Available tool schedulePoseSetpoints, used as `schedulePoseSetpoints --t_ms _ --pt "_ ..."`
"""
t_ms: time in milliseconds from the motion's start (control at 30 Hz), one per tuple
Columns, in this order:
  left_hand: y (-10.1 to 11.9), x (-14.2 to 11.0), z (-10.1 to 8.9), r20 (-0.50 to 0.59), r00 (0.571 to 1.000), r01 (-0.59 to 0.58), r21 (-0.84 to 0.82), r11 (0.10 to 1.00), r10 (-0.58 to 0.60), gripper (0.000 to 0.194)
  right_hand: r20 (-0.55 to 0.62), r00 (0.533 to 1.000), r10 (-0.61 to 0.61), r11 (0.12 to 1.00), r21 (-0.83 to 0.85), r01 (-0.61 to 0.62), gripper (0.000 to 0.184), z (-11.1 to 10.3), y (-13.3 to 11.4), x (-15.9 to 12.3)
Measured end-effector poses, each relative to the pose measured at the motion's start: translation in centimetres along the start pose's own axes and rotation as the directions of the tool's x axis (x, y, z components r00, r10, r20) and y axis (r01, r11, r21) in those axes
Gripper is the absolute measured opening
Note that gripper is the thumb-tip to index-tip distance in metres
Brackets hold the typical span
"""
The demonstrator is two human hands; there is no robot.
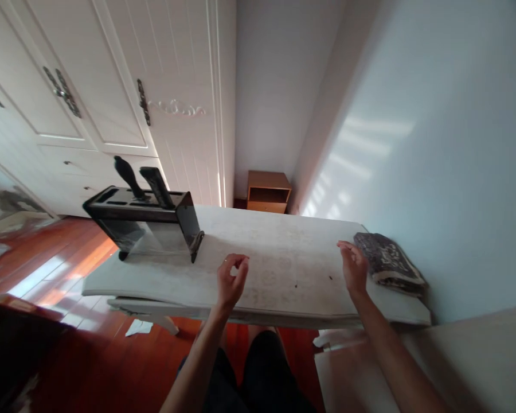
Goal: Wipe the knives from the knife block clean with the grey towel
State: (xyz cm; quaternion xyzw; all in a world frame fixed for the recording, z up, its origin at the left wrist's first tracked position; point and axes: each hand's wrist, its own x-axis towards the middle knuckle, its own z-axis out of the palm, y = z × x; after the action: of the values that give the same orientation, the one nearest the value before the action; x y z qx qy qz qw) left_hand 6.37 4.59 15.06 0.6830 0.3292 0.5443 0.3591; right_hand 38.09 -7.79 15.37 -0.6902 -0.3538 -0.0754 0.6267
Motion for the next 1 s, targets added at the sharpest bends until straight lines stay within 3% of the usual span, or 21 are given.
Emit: schedulePoseSetpoints --t_ms 67,133,200,333,433,567,767,1000 --pt "0.3 -0.6 2.5 0.214 0.977 0.006 -0.023 1.000 -0.001 0.020 -0.054 0.985 -0.161 0.968 -0.202 0.147 0.030 -3.5 1.5 1.8" --pt "0.5 -0.8 4.3 0.327 0.945 0.037 -0.030 0.999 -0.025 0.021 -0.031 0.972 -0.232 0.881 -0.430 0.197 0.031 -6.6 3.3 3.6" --pt "0.4 -0.9 5.6 0.385 0.921 0.076 -0.014 0.997 -0.064 0.023 0.020 0.986 -0.167 0.771 -0.620 0.143 0.044 -9.0 5.2 5.1" --pt "-0.2 -0.7 6.8 0.419 0.897 0.121 0.065 0.991 -0.137 0.023 0.105 0.983 0.154 0.582 -0.813 -0.004 0.086 -11.0 7.8 6.6" --pt "-0.7 -0.7 6.9 0.437 0.885 0.111 0.135 0.985 -0.160 0.022 0.152 0.956 0.252 0.458 -0.889 0.021 0.094 -10.5 7.9 6.3" --pt "-0.7 -0.9 6.7 0.440 0.884 0.093 0.162 0.982 -0.157 0.023 0.244 0.948 0.204 0.336 -0.927 0.166 0.084 -9.1 6.5 5.0" --pt "-0.4 -1.1 6.5 0.423 0.889 0.113 0.164 0.980 -0.174 0.023 0.363 0.924 0.116 0.395 -0.871 0.293 0.077 -6.6 3.9 1.3" --pt "-0.2 -1.7 5.9 0.381 0.905 0.154 0.118 0.981 -0.188 0.024 0.491 0.868 0.078 0.502 -0.771 0.391 0.074 -0.8 -1.1 -3.6"
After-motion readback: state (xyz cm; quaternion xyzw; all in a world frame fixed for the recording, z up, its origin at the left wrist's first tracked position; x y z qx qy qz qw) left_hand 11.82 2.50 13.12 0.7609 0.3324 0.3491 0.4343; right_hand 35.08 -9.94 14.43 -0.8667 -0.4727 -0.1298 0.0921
